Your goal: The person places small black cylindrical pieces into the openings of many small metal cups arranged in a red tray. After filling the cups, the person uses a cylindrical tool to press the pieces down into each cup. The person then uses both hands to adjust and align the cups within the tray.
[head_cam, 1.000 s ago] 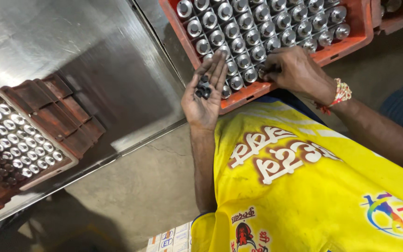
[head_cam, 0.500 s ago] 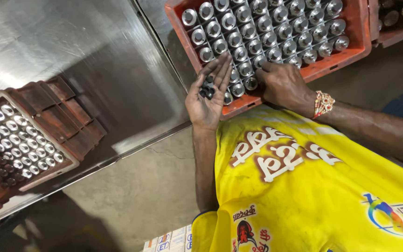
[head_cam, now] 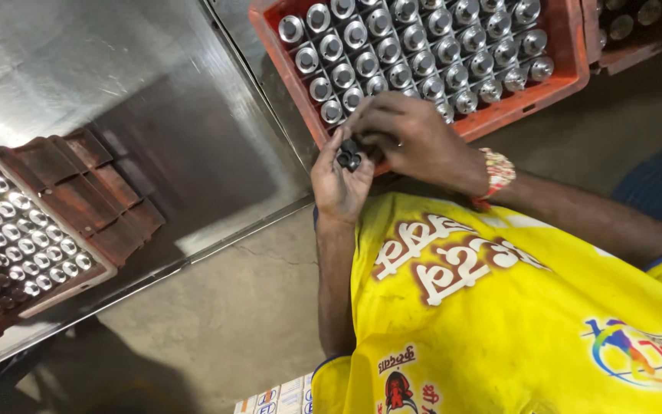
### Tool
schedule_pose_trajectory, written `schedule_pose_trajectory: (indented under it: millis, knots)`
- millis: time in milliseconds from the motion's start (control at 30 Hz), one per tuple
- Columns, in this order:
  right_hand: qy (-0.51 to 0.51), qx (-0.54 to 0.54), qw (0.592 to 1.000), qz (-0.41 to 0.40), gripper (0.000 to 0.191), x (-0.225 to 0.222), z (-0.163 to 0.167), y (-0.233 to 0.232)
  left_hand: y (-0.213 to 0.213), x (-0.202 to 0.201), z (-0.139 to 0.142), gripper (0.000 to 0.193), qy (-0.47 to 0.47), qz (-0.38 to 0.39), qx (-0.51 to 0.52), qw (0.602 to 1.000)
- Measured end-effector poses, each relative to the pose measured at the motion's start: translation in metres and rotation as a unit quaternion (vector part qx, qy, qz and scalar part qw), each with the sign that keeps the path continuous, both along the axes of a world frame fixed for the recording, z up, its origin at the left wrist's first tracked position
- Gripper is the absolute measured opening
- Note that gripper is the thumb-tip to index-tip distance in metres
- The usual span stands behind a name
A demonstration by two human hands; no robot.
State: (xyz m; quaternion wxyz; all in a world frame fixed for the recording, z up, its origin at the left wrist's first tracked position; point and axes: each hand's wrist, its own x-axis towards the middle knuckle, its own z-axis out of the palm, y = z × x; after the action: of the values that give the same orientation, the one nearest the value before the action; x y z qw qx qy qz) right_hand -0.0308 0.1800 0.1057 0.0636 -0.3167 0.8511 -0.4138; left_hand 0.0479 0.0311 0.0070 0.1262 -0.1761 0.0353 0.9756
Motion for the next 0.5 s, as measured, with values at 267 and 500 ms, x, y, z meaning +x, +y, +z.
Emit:
schedule_pose_trajectory:
  millis: [267, 500]
  knots:
    - [-0.134, 0.177, 0.969, -0.107, 0.013, -0.008, -0.030, 0.094, -0.012, -0.009, 0.009, 0.052, 0.017, -0.024, -0.044, 0.999]
    - [-0.083, 0.165, 0.975, -0.123, 0.026, -0.008, -0.045, 0.092, -0.014, -0.033, 0.018, 0.050, -0.016, -0.028, -0.024, 0.999]
